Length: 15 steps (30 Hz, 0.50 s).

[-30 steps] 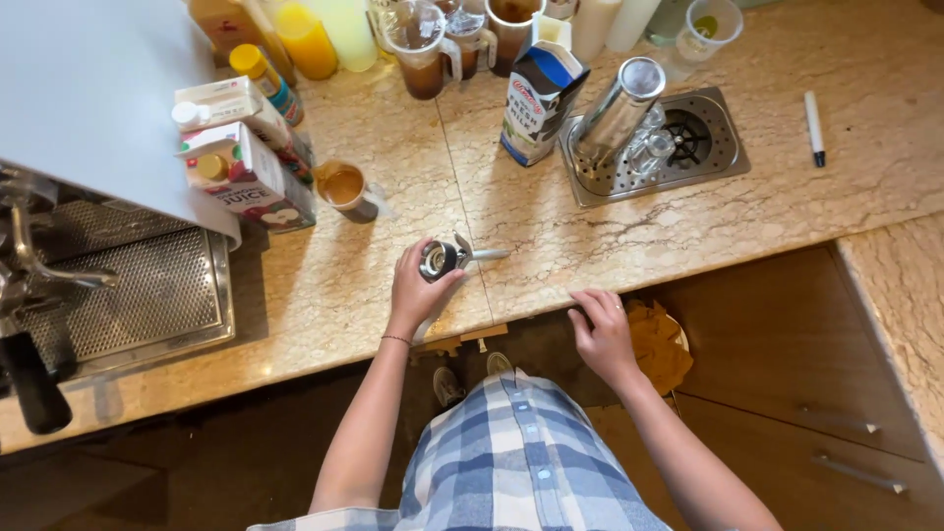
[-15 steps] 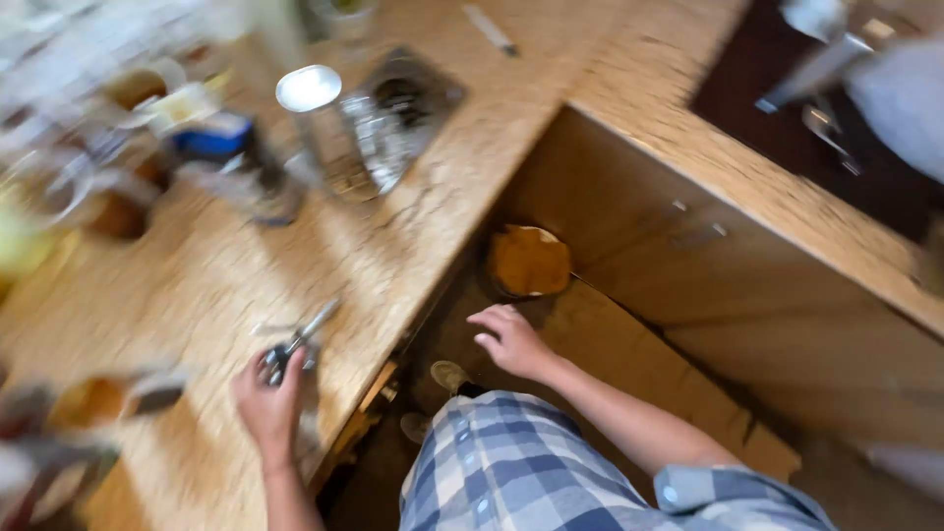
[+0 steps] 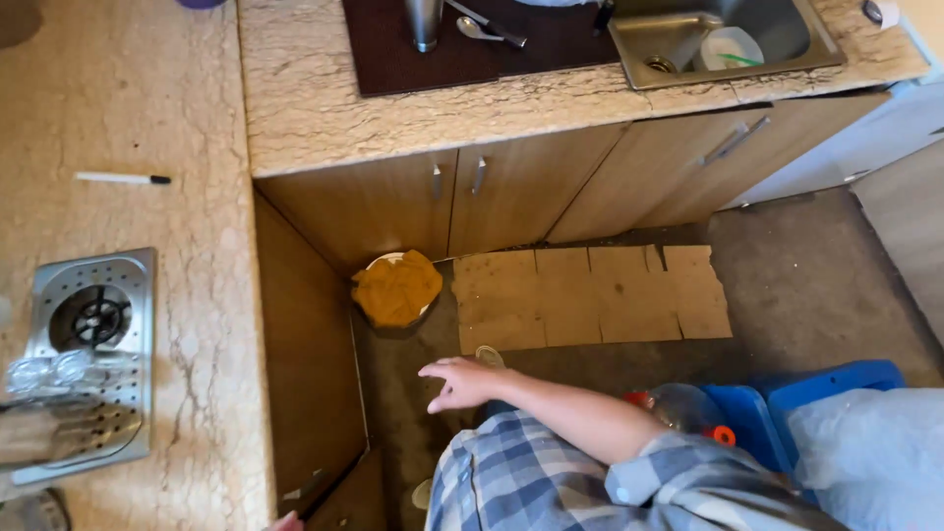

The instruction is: The person washes a metal portafilter under running water, then assembles it with a rubber gasket and a metal lever. They handle the assembled portafilter and move around the coffee shop workspace.

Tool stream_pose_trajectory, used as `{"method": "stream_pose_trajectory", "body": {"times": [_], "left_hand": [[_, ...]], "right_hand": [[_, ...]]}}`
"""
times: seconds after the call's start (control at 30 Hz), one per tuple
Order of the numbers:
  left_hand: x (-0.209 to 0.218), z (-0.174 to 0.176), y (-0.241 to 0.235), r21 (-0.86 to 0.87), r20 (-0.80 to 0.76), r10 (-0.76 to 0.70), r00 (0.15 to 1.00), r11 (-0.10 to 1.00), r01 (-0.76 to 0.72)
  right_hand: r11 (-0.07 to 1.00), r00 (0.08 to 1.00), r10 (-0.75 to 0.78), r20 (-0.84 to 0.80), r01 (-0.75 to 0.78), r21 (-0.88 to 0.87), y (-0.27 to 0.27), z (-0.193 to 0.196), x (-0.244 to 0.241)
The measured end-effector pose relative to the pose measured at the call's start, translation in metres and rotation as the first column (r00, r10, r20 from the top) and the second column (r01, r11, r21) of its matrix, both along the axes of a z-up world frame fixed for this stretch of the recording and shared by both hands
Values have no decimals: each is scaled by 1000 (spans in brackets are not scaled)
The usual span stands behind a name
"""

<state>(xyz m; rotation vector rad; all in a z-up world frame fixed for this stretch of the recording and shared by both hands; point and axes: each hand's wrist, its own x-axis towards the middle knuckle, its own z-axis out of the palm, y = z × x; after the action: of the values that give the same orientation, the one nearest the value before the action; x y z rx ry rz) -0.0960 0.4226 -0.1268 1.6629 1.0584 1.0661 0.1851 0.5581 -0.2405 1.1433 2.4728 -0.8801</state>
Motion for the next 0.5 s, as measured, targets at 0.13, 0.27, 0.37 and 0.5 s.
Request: {"method": "stream_pose_trajectory", "body": {"times": [0.13, 0.27, 0.37, 0.5], "left_hand": [[75, -18, 37, 8, 147, -216, 965, 976, 217], [188, -141, 153, -935, 249, 664, 705, 355, -4], [256, -201, 169, -50, -873, 192, 449, 880, -473], [304, -169, 237, -187, -598, 202, 776, 906, -380]], "right_hand": [[886, 959, -278, -46, 238, -399, 23, -7, 76], [905, 954, -299, 25, 292, -308, 75, -82, 198], [868, 873, -449, 189, 477, -138, 84, -129, 299], [567, 579, -813, 58, 811, -146, 66, -138, 407]]}}
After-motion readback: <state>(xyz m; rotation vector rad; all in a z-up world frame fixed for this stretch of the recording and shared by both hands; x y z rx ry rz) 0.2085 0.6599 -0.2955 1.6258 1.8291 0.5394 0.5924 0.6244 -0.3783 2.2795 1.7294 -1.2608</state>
